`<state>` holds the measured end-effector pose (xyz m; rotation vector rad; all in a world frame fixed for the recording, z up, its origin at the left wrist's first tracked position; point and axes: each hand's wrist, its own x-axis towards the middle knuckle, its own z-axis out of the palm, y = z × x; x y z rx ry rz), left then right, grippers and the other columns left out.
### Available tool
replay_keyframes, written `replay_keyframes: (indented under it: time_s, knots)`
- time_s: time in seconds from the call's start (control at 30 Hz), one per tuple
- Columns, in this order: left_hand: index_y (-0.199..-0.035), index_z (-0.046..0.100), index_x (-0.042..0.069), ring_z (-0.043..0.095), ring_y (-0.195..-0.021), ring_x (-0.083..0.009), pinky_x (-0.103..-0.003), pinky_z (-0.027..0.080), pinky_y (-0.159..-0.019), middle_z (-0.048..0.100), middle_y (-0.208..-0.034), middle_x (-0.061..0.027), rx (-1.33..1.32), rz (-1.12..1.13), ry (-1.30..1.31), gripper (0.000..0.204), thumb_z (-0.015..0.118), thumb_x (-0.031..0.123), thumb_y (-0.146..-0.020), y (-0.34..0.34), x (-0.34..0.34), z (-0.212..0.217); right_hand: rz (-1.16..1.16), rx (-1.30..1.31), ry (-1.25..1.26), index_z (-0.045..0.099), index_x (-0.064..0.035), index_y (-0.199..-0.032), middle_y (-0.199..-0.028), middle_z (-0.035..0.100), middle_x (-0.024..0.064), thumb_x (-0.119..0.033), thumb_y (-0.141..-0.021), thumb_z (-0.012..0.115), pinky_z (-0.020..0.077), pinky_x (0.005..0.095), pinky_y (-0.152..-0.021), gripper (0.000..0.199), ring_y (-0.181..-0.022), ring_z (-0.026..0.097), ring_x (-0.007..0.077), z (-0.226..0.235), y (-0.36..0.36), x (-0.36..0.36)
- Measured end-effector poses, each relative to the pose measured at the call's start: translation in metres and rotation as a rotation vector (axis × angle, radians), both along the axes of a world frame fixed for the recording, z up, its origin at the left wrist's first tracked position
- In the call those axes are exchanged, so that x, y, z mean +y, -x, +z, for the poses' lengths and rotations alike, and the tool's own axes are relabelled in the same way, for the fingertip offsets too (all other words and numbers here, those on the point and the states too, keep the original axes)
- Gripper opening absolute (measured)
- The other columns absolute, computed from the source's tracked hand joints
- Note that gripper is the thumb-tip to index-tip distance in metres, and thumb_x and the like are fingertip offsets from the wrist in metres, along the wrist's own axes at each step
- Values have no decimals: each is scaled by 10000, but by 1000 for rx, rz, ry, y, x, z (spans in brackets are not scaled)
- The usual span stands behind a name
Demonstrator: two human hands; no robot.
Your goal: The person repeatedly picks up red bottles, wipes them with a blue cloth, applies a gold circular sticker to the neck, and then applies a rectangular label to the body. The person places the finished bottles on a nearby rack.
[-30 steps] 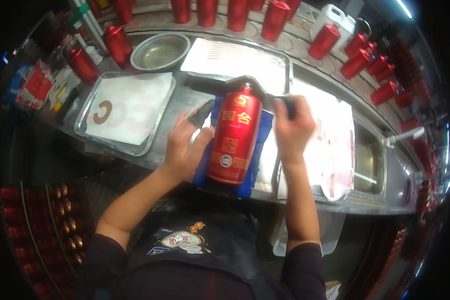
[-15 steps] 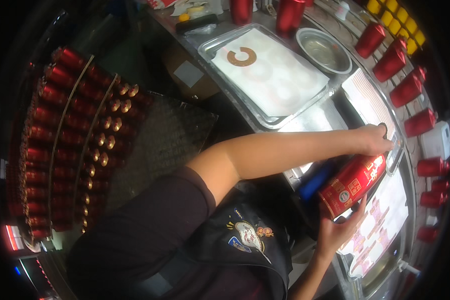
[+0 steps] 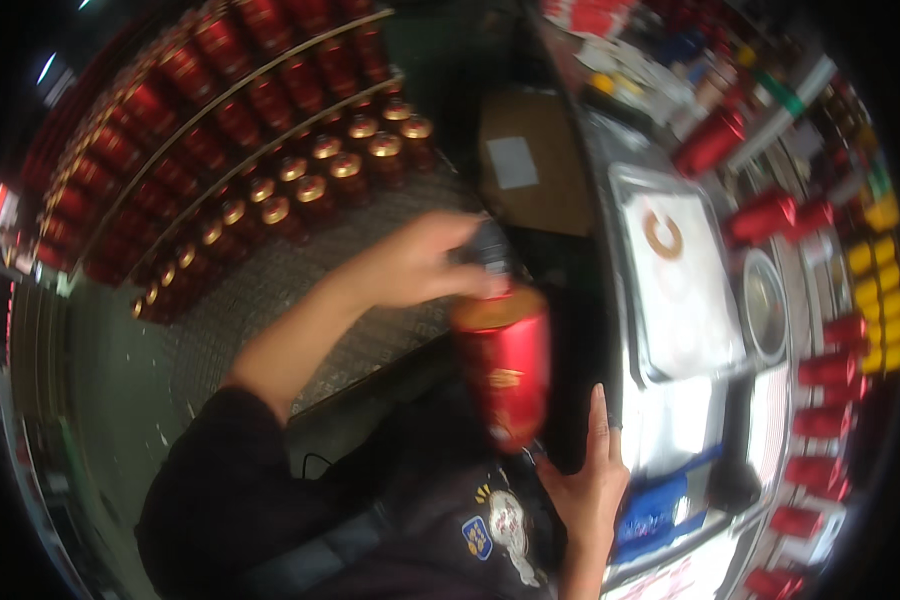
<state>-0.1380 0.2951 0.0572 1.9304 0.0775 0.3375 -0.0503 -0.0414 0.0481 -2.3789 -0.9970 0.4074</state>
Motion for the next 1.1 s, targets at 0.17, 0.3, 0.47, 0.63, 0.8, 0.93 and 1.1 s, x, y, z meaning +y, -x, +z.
replay_keyframes:
  time_s: [0.17, 0.3, 0.47, 0.63, 0.8, 0.93, 1.1]
  knots:
    - [-700, 486, 8, 547, -759, -405, -493, 438, -644, 529, -778, -180, 27, 866, -633, 383, 779, 234, -797, 163, 39, -78, -90, 286, -199, 437, -44, -1511, -1247, 653, 123, 70, -624, 718, 373, 185, -511, 938, -612, 470, 51, 9, -7, 41]
    - [-708, 523, 24, 572, -764, -410, -523, 441, -666, 561, -776, -182, 216, 1324, -885, 281, 752, 166, -786, 241, 134, -164, -153, 304, -191, 470, -22, -1485, -1262, 644, 141, 10, -736, 729, 366, 198, -470, 793, -546, 501, 55, 18, -8, 39]
    - [-819, 595, 1, 613, -822, -408, -520, 494, -735, 602, -801, -173, 391, 1571, -978, 255, 751, 202, -839, 318, 249, -236, -195, 114, -45, 505, -20, -1460, -1265, 659, 160, -62, -787, 736, 363, 202, -465, 713, -539, 514, 64, 13, -14, 23]
    - [-876, 622, 23, 627, -873, -397, -508, 516, -743, 634, -869, -154, 491, 1573, -835, 221, 732, 215, -876, 331, 293, -260, -187, 66, 44, 526, 21, -1425, -1264, 663, 187, -76, -811, 737, 467, 213, -560, 656, -739, 629, 132, 1, -16, 13]
    - [-994, 652, 53, 647, -957, -388, -511, 528, -799, 677, -998, -149, 602, 1532, -725, 226, 722, 231, -875, 321, 304, -262, -239, 168, 16, 536, 52, -1402, -1267, 659, 173, -100, -845, 756, 488, 207, -616, 618, -860, 625, 138, -8, -16, 14]
    - [-1037, 651, 52, 639, -1002, -399, -508, 520, -822, 678, -1050, -156, 658, 1462, -685, 230, 709, 217, -888, 327, 308, -255, -177, 193, -35, 536, 63, -1395, -1219, 666, 151, -112, -858, 755, 442, 201, -563, 606, -743, 584, 99, -13, -14, 12]
    - [-1004, 630, 44, 639, -978, -401, -503, 519, -801, 669, -1046, -142, 614, 1426, -721, 221, 694, 227, -899, 339, 299, -248, -168, 177, -73, 541, 66, -1390, -1174, 677, 153, -130, -853, 760, 453, 210, -575, 612, -748, 601, 109, -15, -10, 11]
